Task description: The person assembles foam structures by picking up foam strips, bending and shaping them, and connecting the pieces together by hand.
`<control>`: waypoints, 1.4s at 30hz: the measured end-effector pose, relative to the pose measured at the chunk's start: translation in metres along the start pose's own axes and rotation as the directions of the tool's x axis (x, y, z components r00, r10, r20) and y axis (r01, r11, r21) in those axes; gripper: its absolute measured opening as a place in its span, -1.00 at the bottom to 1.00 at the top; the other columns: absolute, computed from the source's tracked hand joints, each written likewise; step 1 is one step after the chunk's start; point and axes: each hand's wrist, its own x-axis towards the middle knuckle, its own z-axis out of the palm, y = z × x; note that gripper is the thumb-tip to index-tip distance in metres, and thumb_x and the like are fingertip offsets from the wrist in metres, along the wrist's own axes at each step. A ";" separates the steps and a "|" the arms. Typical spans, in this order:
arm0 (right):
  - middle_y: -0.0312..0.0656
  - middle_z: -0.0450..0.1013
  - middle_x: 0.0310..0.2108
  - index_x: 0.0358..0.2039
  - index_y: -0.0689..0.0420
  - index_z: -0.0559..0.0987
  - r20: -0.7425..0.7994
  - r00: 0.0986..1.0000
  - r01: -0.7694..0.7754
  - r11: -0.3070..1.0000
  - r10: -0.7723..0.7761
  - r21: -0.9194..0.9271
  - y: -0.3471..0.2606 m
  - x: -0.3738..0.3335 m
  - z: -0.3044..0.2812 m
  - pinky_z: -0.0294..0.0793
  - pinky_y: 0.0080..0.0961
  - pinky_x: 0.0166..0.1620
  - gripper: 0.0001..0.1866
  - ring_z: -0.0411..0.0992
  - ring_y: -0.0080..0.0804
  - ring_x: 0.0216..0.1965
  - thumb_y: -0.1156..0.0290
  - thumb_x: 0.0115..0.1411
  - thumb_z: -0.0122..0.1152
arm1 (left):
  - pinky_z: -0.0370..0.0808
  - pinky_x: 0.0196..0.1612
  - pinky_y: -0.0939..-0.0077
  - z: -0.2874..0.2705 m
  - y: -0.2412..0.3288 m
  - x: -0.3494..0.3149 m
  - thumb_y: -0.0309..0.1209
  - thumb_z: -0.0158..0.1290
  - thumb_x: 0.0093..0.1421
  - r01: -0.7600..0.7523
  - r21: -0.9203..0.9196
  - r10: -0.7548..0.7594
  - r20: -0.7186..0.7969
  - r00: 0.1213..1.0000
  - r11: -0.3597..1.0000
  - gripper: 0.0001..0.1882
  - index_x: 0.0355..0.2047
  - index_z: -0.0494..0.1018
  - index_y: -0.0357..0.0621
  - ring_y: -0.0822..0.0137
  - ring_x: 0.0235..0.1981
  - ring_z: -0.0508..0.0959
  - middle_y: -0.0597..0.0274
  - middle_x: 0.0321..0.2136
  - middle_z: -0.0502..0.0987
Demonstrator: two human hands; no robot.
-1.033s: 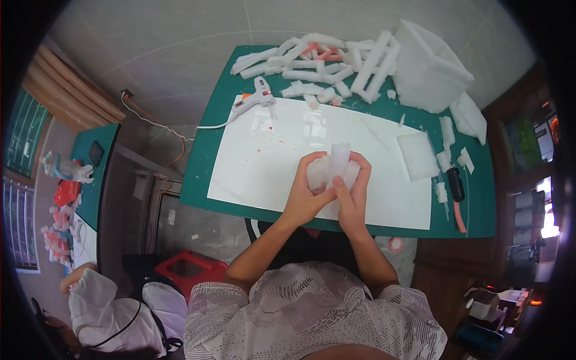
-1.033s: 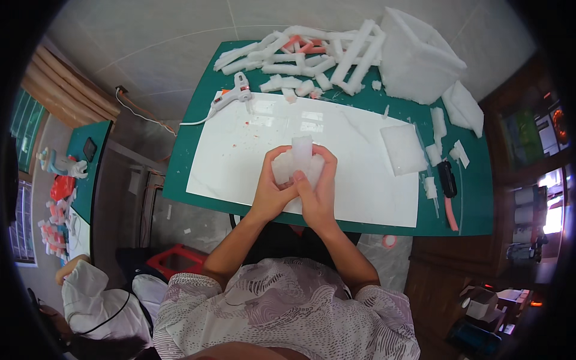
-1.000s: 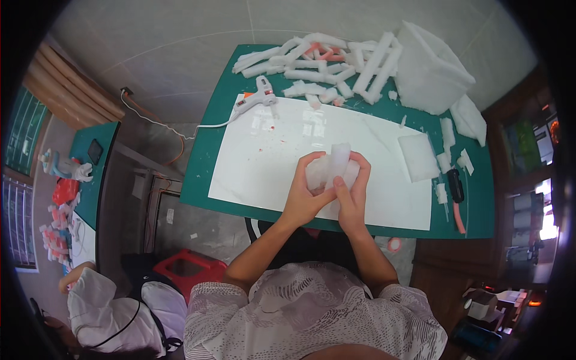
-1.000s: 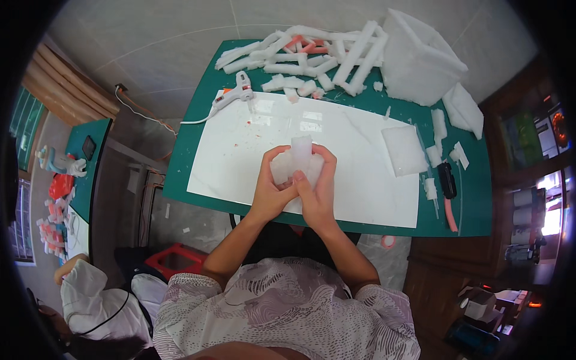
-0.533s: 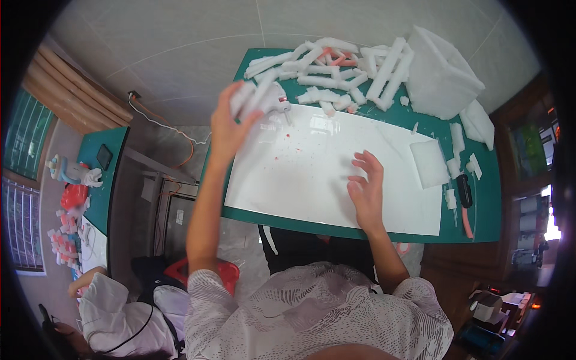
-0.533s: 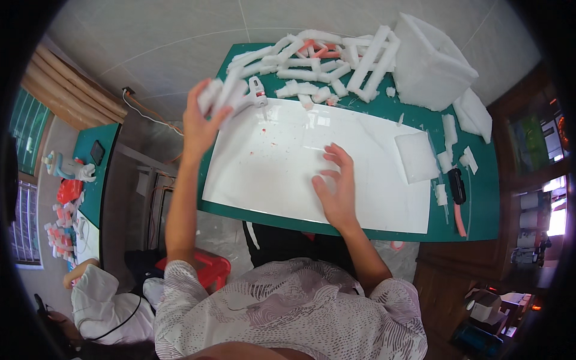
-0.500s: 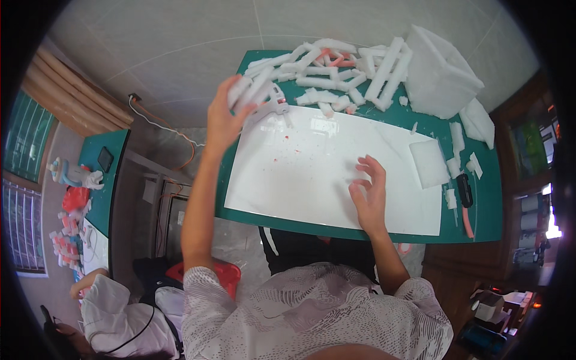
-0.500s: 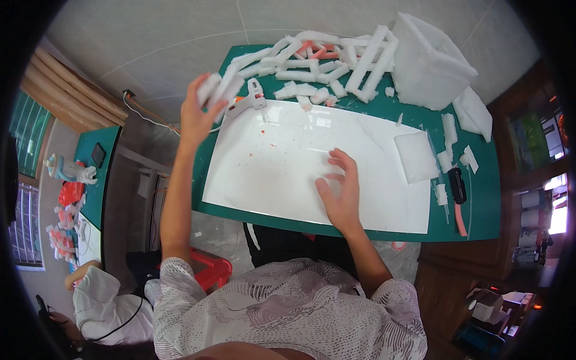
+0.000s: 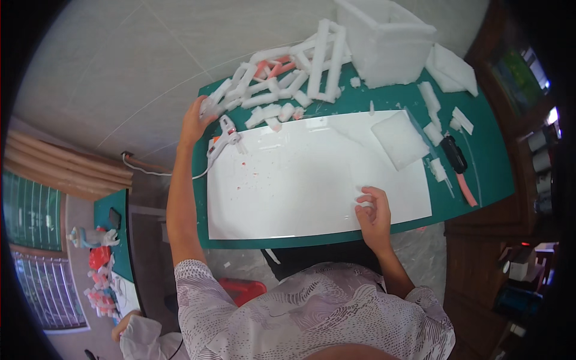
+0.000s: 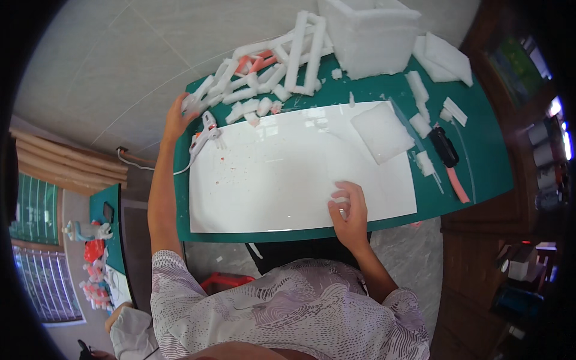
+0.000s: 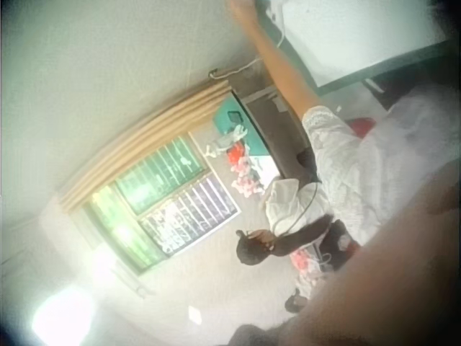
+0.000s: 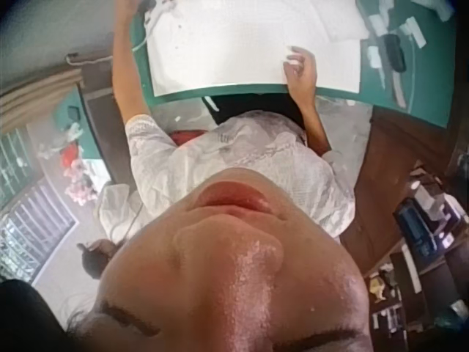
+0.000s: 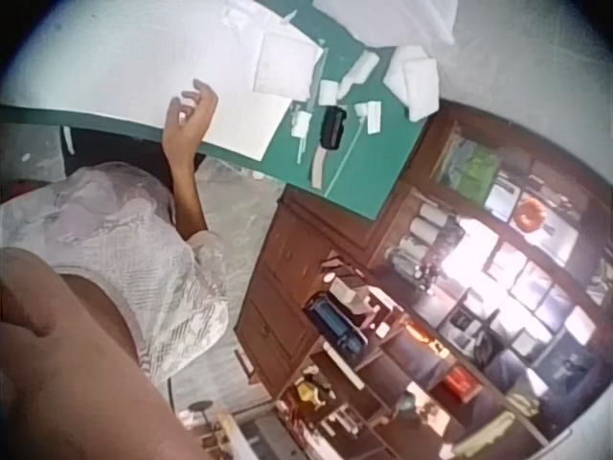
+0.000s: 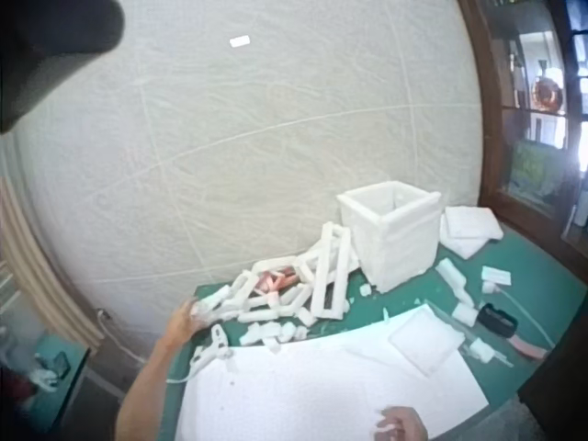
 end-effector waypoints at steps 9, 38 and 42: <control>-0.10 0.36 -0.05 -0.02 0.25 0.46 0.059 0.998 0.014 0.995 -0.009 -0.098 -0.008 0.007 0.000 0.50 -0.58 -0.26 -0.64 0.44 -0.40 -0.18 0.67 0.13 0.12 | 0.46 -0.03 0.29 -0.014 0.002 -0.004 -0.34 0.13 0.24 0.079 0.023 -0.075 -0.125 0.989 0.997 -0.63 0.02 0.40 -0.17 -0.01 -0.05 0.53 -0.09 -0.08 0.52; -0.11 0.46 -0.16 -0.09 0.23 0.50 0.224 0.974 0.040 0.998 -0.027 -0.054 -0.006 0.006 -0.011 0.48 -0.57 -0.35 -0.72 0.49 -0.43 -0.30 0.60 0.16 0.16 | 0.41 0.07 0.29 0.016 0.157 -0.028 -0.57 0.15 0.04 -0.157 -0.219 0.168 0.033 0.985 0.963 -0.59 -0.05 0.45 -0.20 0.01 0.01 0.50 0.01 -0.05 0.51; -0.19 0.44 -0.07 -0.02 0.17 0.47 0.377 0.925 0.138 0.958 -0.034 -0.252 -0.044 0.052 -0.008 0.44 -0.59 -0.29 -0.65 0.46 -0.48 -0.24 0.54 0.15 0.19 | 0.45 -0.03 0.29 0.025 0.197 -0.059 -0.62 0.09 0.07 -0.095 -0.336 0.096 -0.014 0.995 0.937 -0.70 -0.14 0.47 -0.23 0.00 -0.07 0.53 0.00 -0.14 0.52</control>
